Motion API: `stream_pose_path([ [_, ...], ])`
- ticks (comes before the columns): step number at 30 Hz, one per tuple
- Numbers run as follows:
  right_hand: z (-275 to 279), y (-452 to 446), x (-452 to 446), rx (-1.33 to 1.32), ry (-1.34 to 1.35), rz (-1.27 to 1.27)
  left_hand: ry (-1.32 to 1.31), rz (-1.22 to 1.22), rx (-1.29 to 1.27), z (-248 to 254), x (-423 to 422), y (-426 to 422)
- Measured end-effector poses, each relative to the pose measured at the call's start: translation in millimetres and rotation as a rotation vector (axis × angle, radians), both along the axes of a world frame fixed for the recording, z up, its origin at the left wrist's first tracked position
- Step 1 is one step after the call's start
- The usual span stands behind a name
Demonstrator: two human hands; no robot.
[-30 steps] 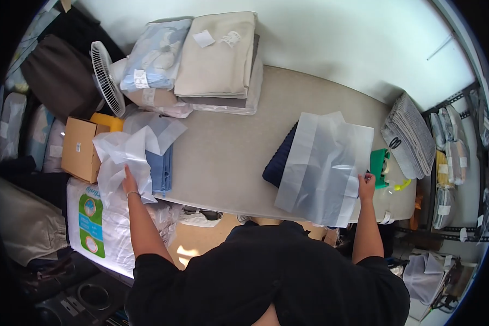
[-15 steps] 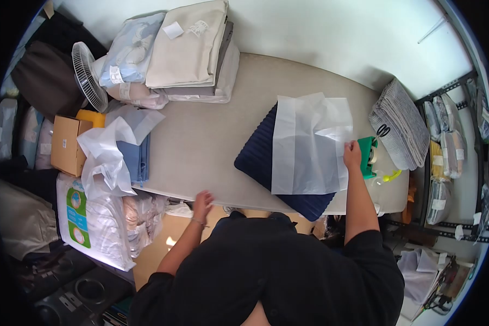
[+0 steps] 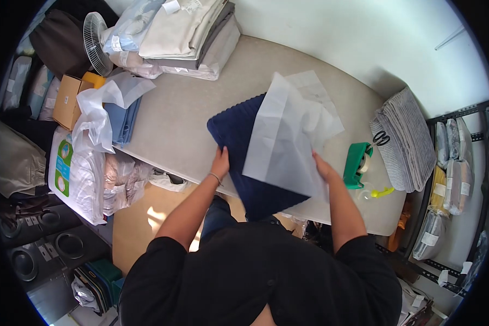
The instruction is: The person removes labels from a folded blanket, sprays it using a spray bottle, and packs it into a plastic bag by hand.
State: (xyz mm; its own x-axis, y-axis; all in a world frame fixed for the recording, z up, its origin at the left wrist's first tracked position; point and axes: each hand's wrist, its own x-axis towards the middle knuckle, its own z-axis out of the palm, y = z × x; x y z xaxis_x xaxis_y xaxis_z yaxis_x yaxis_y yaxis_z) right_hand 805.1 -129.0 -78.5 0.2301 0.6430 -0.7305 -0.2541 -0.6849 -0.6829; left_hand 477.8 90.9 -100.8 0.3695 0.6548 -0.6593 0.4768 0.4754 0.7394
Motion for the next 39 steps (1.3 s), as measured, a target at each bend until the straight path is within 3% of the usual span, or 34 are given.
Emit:
stream_pose_path([
  [1, -24.6, -17.5, -10.3, -0.044, -0.102, -0.014, -0.004, 0.002, 0.005, -3.4, 2.4, 9.4],
  [3, -35.3, -50.0, -37.6, -0.158, -0.308, -0.055, 0.048, -0.132, 0.448, -14.6, 9.2, 24.1],
  [5, -24.7, -74.1, -68.8, -0.229, -0.408, -0.083, 0.072, -0.182, 0.455, -8.7, 15.5, 37.1],
  [7, -19.6, -92.0, -87.2, 0.014, -0.355, -0.44, 0.076, -0.182, 0.574, 14.6, 20.8, 32.3],
  [8, -15.3, -96.6, -85.5, 0.016, -0.354, -0.447, 0.074, -0.188, 0.577, 33.2, 22.0, 23.0],
  [10, 1.1, -96.9, -78.7, 0.343, -0.336, -0.64, -0.318, -0.21, 0.839, 68.2, 20.0, -0.4],
  [12, 36.1, -86.8, -77.3, 0.438, -0.313, -0.634, -0.494, -0.492, 0.835, 95.5, 16.8, -31.8],
  [13, 48.1, -80.4, -74.6, 0.528, -0.29, -0.612, -0.499, -0.499, 0.839, 107.8, 15.0, -47.7],
  [15, 56.6, -71.0, -61.7, 0.495, -0.333, -0.546, -0.266, -0.82, 1.031, 125.7, 12.7, -72.4],
  [16, 66.6, -61.0, -56.4, 0.459, -0.371, -0.473, -0.271, -0.819, 1.041, 127.9, 13.9, -77.4],
  [18, 92.5, -28.3, -49.4, 0.584, -0.372, -0.501, 0.049, -0.829, 1.298, 130.7, 14.9, -79.7],
  [21, 102.4, 40.0, -6.1, 0.58, -0.598, -0.381, 0.022, -0.876, 1.216, 95.5, 27.5, -49.3],
  [23, 143.2, 91.4, 9.8, 0.54, -0.824, -0.234, -0.051, -0.832, 1.12, 89.4, 43.7, -15.5],
  [24, 179.6, 117.1, 11.6, 0.521, -0.947, -0.128, -0.124, -0.674, 1.3, 95.3, 52.4, 2.3],
  [25, 199.3, 145.6, 17.8, 0.716, -1.043, -0.14, -0.201, -0.505, 1.401, 113.0, 61.1, 25.1],
  [26, 232.7, 171.0, 18.6, 0.913, -1.134, -0.158, -0.044, -0.408, 1.437, 153.6, 63.4, 43.4],
  [27, 272.6, 189.2, 17.0, 1.072, -1.333, -0.144, -0.075, -0.211, 1.693, 188.9, 60.3, 62.4],
  [28, 319.8, 191.9, -5.3, 1.194, -1.132, -0.217, -0.174, -0.063, 1.778, 232.7, 49.9, 79.3],
  [30, 380.1, 197.9, -34.7, 1.494, -1.006, -0.413, -0.418, 0.081, 1.82, 314.7, 14.1, 92.3],
  [32, 419.3, 172.3, -64.5, 1.671, -1.15, -0.342, -0.471, 0.065, 2.0, 361.4, -26.1, 83.2],
  [34, 406.1, 164.4, -68.5, 1.611, -1.144, -0.375, -0.38, -0.113, 1.931, 368.2, -54.1, 72.7],
  [36, 376.6, 152.8, -64.4, 1.545, -1.134, -0.402, -0.397, -0.428, 1.67, 353.0, -71.7, 60.6],
  [38, 328.7, 138.8, -53.0, 0.995, -1.189, -0.301, -0.303, -0.596, 1.448, 328.3, -75.9, 41.9],
  [39, 304.5, 132.4, -47.6, 0.877, -1.207, -0.275, -0.239, -0.673, 1.483, 309.8, -74.5, 38.4],
])
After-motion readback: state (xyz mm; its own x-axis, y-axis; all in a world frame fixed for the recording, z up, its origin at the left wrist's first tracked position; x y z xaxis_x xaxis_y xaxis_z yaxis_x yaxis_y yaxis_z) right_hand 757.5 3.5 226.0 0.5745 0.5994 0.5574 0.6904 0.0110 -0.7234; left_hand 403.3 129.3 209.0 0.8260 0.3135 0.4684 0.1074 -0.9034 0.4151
